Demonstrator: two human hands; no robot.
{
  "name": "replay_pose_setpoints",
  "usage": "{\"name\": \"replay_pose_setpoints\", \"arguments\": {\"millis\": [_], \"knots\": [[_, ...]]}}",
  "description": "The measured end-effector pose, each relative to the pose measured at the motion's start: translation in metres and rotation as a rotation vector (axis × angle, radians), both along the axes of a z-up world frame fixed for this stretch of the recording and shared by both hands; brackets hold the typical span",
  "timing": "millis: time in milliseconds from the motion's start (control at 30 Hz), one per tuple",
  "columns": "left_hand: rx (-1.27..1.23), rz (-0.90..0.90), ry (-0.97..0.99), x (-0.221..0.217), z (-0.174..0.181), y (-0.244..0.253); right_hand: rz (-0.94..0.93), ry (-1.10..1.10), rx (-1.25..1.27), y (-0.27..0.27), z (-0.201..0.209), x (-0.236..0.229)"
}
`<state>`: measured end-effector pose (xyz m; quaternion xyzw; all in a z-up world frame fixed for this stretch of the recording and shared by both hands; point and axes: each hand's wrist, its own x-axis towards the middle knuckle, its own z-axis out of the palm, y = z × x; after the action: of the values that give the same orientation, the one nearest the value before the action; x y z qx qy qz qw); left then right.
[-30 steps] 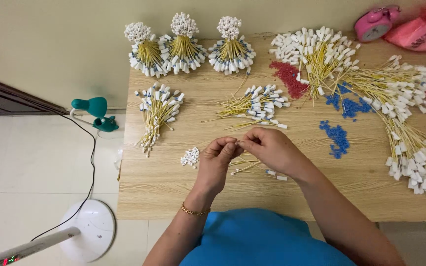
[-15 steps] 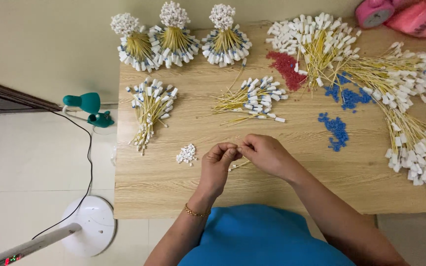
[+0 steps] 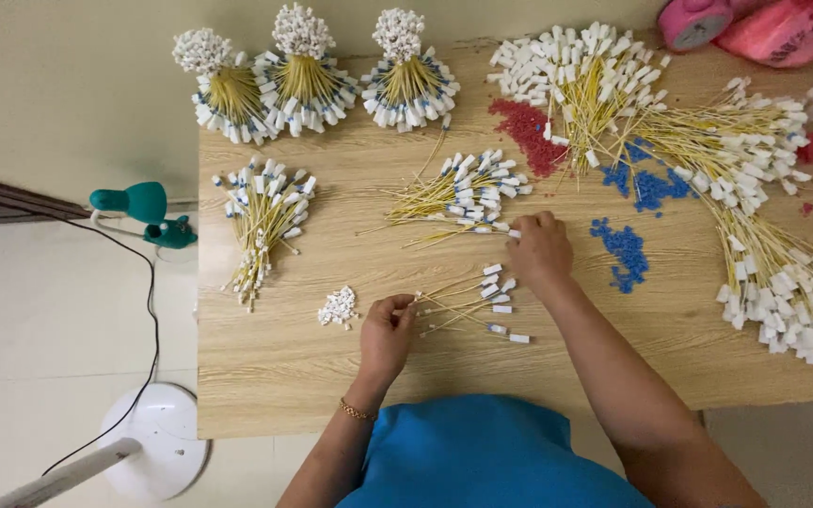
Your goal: Assembling small plastic components onto thin wires at a workbench.
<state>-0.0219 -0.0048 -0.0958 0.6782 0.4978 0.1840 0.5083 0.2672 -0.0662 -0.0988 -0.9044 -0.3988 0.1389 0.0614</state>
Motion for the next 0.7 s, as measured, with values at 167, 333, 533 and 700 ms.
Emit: {"name": "replay_pose_setpoints", "arguments": {"millis": [167, 333, 533, 700], "knots": [[0.116, -0.048, -0.004, 0.013, 0.044, 0.005, 0.007, 0.102, 0.063, -0.006, 0.011, 0.003], [0.643, -0.176, -0.052, 0.038, 0.127, 0.013, 0.061, 0.333, 0.148, -0.006, 0.100, -0.024], [0.974, -0.312, -0.084, 0.054, 0.150, 0.023, 0.089, 0.770, 0.382, -0.015, 0.178, -0.054], [0.679, -0.402, -0.054, 0.041, 0.159, 0.024, 0.096, 0.882, 0.378, -0.024, 0.190, -0.053]]}}
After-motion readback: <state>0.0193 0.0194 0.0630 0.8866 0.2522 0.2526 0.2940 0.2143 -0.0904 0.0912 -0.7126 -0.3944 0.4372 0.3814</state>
